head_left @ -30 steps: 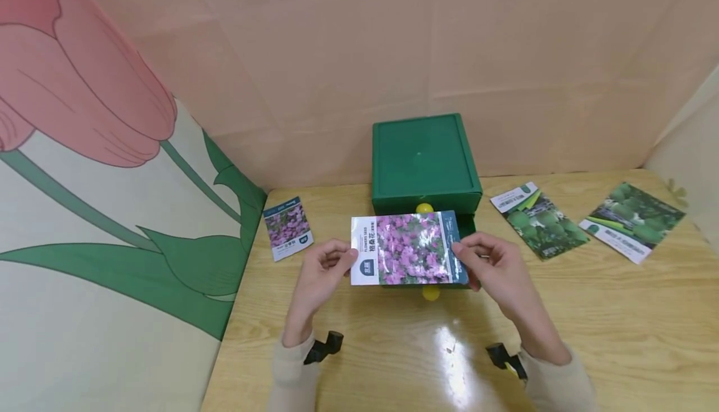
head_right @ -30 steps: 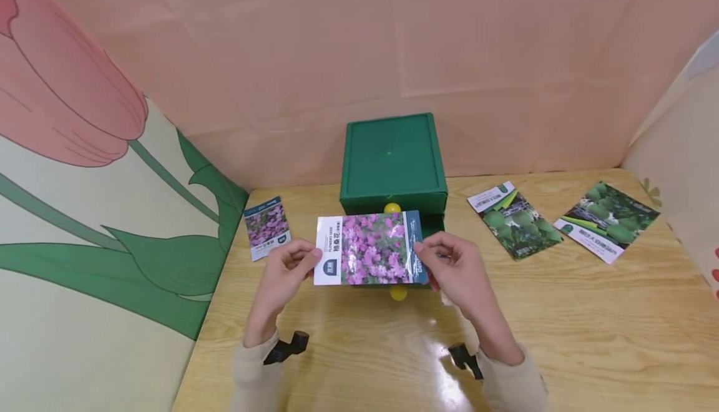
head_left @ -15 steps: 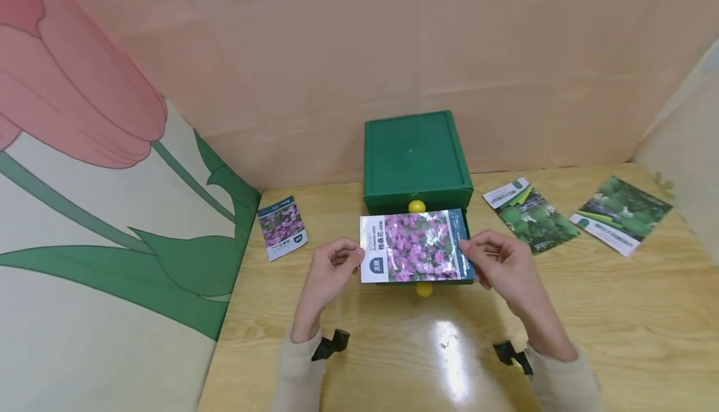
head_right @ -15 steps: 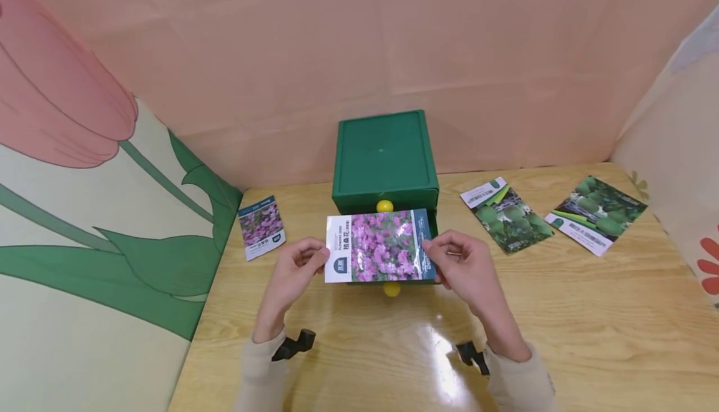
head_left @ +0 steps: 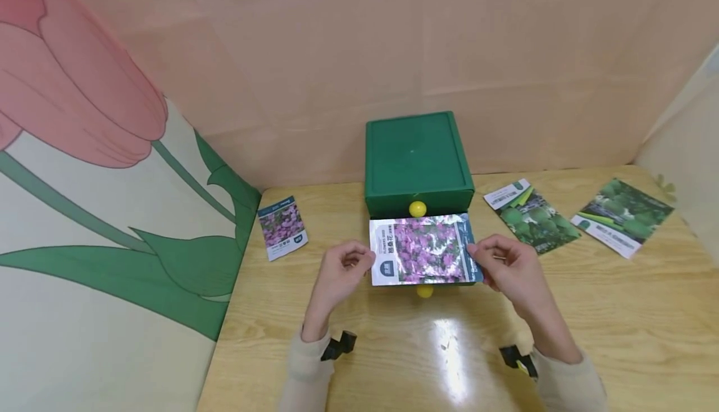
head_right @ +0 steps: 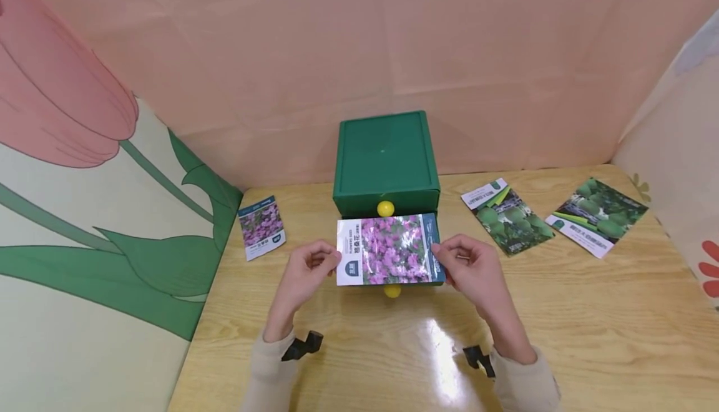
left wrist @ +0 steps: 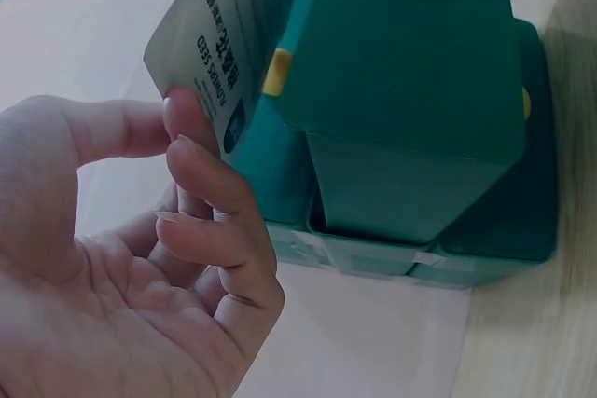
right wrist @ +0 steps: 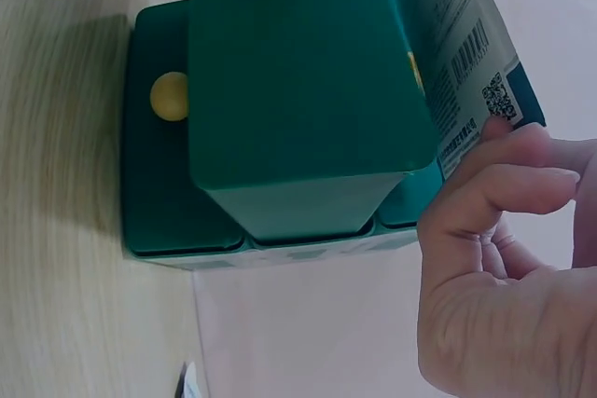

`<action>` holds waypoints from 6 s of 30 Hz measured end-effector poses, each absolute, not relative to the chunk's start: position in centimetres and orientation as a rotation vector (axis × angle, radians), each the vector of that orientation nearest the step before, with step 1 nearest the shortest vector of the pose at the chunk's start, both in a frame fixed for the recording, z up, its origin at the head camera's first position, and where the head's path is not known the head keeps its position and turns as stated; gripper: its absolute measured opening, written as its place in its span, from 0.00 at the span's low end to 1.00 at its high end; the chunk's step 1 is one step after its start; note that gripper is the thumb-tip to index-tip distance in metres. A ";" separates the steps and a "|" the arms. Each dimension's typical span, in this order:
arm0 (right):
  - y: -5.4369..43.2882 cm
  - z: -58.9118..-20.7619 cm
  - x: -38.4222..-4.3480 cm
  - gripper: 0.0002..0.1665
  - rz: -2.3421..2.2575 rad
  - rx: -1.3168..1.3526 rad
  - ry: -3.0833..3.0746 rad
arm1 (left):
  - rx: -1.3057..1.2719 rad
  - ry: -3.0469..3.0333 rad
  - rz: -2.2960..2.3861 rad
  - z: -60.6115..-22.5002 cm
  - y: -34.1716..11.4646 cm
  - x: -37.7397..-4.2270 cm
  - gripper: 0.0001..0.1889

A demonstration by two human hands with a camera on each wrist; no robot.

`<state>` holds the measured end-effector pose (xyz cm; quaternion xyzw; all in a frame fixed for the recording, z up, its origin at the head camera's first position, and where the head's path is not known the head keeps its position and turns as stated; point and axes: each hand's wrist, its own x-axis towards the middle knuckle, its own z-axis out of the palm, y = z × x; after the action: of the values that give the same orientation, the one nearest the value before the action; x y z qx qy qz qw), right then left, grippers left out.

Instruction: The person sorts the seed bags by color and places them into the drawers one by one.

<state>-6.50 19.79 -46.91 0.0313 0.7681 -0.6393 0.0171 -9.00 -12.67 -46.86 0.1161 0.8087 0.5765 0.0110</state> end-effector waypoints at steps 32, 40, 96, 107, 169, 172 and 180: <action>19.3 -49.2 -8.0 0.16 -1.932 0.126 2.576 | 0.278 2.591 1.696 -49.0 -12.1 -10.8 0.08; 19.3 -49.8 -8.2 0.18 -1.885 0.148 2.619 | 0.250 2.602 1.666 -49.0 -12.0 -10.8 0.10; 9.9 -46.6 -4.7 0.10 -2.076 -0.780 2.658 | 0.182 2.849 1.309 -50.1 -20.7 -15.0 0.12; 4.3 -47.0 -5.8 0.09 -2.004 -0.861 2.456 | 0.044 2.903 1.210 -50.5 -24.2 -17.8 0.20; -9.8 -57.0 -14.5 0.36 -1.971 0.210 2.242 | -0.140 2.825 0.439 -53.0 -32.4 -24.1 0.47; -10.0 -57.0 -14.5 0.37 -1.972 0.199 2.245 | -0.139 2.816 0.390 -52.8 -31.9 -23.5 0.47; -10.2 -57.5 -14.3 0.34 -1.959 0.184 2.262 | -0.123 2.824 0.349 -53.0 -30.9 -22.0 0.48</action>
<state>-14.32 -10.21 -57.46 0.0611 0.7526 -0.6517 0.0716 -22.00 -30.92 -53.05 -0.0426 0.9809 0.1210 0.1461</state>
